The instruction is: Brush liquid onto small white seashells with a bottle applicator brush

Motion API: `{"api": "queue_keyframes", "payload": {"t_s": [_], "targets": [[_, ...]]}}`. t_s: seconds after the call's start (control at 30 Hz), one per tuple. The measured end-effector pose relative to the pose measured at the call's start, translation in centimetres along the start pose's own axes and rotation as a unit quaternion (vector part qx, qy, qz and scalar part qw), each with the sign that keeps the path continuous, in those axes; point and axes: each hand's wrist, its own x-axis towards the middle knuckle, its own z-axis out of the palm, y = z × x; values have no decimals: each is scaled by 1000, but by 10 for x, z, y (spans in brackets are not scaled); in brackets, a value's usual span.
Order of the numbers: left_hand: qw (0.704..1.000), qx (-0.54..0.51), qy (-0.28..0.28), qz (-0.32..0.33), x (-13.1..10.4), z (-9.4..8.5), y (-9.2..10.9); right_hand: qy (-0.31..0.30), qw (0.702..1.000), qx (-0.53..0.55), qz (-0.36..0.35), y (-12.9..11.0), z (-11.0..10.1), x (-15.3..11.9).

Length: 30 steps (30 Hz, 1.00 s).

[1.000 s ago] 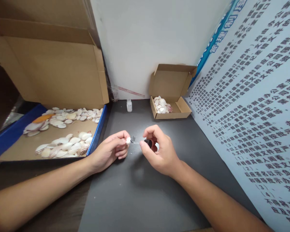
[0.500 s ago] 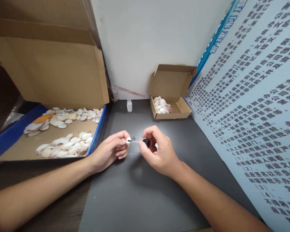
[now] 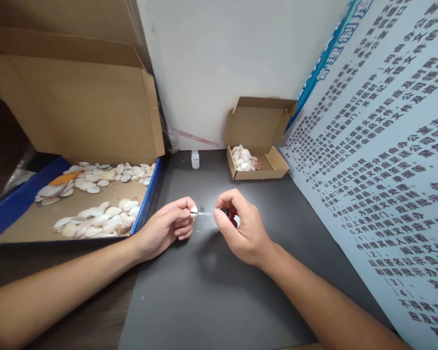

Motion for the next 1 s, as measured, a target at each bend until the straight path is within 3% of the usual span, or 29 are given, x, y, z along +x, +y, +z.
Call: {"api": "queue_keyframes", "payload": {"t_s": [1.0], "targets": [[1000,-14,18,4,1,2,1,10,1000,9,-2,1,1,-1]]}}
